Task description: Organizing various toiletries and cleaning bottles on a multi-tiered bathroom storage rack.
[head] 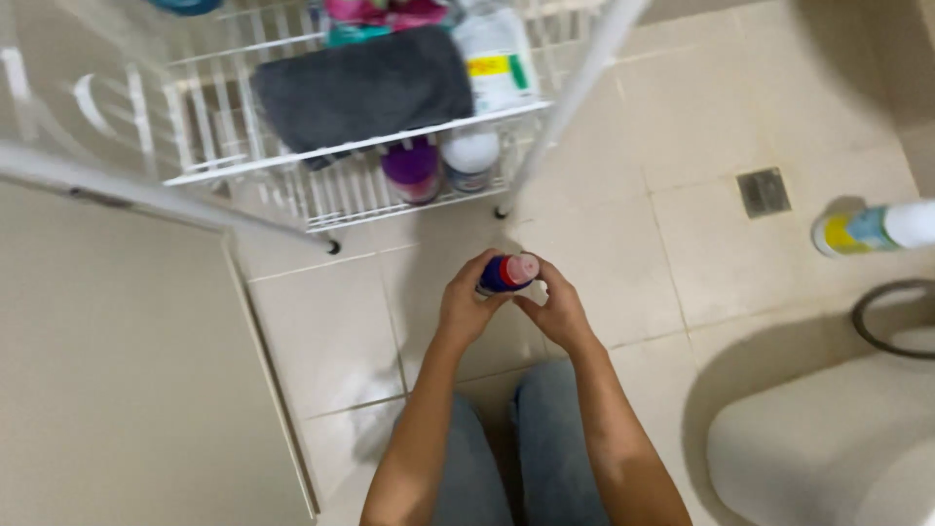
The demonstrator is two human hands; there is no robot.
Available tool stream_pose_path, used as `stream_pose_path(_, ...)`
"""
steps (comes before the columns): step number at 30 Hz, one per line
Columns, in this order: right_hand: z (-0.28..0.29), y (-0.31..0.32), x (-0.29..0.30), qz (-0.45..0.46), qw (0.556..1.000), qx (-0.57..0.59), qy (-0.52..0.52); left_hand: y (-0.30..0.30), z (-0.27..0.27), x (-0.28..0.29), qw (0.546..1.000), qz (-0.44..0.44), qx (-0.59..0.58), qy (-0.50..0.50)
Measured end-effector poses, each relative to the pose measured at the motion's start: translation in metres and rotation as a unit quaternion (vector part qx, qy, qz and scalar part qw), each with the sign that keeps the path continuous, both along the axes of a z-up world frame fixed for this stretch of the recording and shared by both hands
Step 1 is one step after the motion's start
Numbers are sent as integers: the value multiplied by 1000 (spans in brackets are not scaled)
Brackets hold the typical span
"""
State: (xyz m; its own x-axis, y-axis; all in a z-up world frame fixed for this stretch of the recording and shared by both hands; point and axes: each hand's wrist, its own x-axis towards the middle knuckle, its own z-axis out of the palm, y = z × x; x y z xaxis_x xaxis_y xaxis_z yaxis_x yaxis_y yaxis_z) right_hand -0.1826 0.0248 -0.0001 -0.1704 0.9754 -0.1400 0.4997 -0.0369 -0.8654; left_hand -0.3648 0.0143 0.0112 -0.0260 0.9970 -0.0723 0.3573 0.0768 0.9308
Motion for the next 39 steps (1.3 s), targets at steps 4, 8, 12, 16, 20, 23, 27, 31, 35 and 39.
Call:
stream_pose_path(4, 28, 14, -64, 48, 999, 0, 5, -11, 4, -50, 995, 51, 81, -19)
stream_pose_path(8, 43, 20, -121, 72, 992, 63, 77, -14, 30, -91, 981, 117, 152, 11)
stream_pose_path(12, 53, 30, -165, 84, 978, 151, 120, -8, 39, -126, 965, 163, 198, 46)
stream_pose_path(16, 47, 54, -194, 100, 966, 196, 137, 11, 40, -148, 960, 191, 198, 48)
stream_pose_path(20, 30, 74, -213, 108, 966, 173, 162, 33, 21, -167, 953, 191, 232, 41)
stream_pose_path(23, 14, 90, -219, 100, 975, 130, 151, 50, 10, -173, 952, 177, 248, 22)
stream_pose_path(27, -2, 104, -225, 80, 989, 85, 89, 67, -10, -178, 964, 174, 202, -11)
stream_pose_path(31, -27, 117, -228, 67, 991, 84, 76, 81, -34, -180, 967, 184, 177, -4)
stream_pose_path(35, -14, 116, -238, 56, 987, 124, 88, 87, -44, -182, 957, 187, 206, -87)
stream_pose_path(39, -12, 113, -243, 16, 986, 155, 55, 87, -23, -178, 920, 219, 294, 137)
